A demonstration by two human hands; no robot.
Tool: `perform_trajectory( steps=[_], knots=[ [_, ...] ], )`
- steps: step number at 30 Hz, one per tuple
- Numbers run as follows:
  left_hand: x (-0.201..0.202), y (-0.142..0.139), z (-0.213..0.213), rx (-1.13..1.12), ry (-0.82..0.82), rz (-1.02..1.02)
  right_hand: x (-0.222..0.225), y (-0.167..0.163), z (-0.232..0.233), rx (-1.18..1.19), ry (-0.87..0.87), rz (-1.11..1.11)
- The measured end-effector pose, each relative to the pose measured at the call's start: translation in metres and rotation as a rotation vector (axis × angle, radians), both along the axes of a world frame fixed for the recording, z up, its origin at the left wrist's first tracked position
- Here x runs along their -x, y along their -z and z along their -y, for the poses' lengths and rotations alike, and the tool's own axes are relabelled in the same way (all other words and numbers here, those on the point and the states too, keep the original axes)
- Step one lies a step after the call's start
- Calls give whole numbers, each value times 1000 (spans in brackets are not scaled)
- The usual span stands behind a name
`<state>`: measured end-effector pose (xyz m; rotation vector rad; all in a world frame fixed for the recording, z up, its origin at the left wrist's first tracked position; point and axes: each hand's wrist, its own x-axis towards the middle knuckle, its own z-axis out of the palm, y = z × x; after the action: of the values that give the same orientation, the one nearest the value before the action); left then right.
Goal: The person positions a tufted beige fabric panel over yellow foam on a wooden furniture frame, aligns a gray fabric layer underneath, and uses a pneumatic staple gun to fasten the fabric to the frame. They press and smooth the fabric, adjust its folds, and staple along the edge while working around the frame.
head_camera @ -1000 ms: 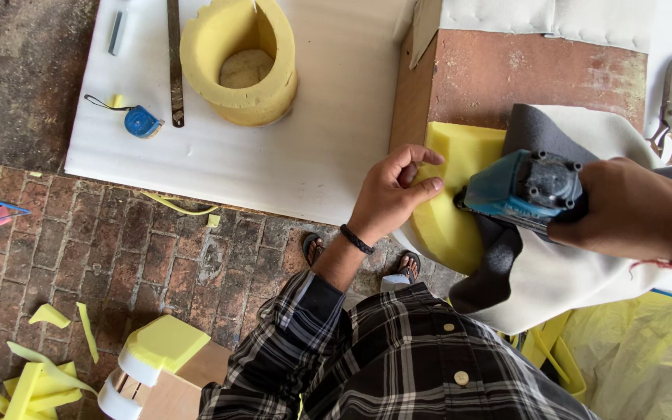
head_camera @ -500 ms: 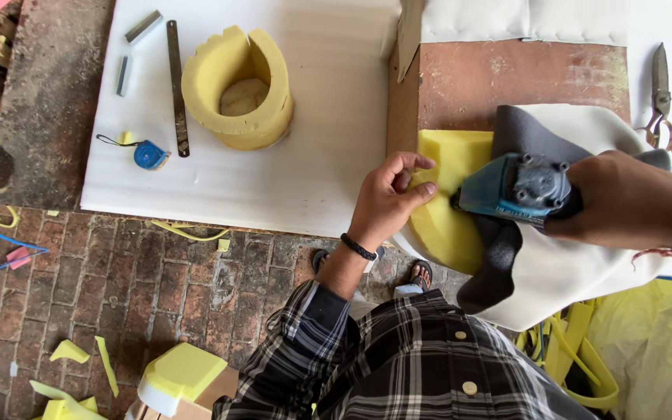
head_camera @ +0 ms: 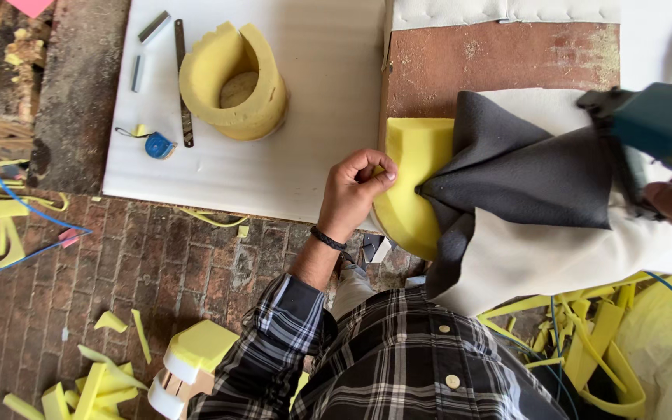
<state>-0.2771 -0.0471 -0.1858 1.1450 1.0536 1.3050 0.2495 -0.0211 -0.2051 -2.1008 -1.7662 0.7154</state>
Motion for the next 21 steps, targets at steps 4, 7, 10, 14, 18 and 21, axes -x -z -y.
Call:
perform_trajectory(
  steps=[4, 7, 10, 14, 18, 21],
  knots=[
    [-3, -29, 2, -36, -92, -195, -28, 15, -14, 26, 69, -105],
    [-26, -77, 20, -302, -351, -657, -29, 4, -22, 2, 83, -196],
    [-73, -128, 38, -353, -92, -588, -11, 4, -29, -142, 1, -91],
    [-138, -152, 46, -621, 133, -787, 26, 30, -32, -80, 44, -482],
    [-144, -136, 48, -377, 203, -1126, 41, 45, -25, -108, 74, -202],
    [-95, -117, 54, -51, -418, -600, 36, 35, -22, -250, 59, -423]
  ],
)
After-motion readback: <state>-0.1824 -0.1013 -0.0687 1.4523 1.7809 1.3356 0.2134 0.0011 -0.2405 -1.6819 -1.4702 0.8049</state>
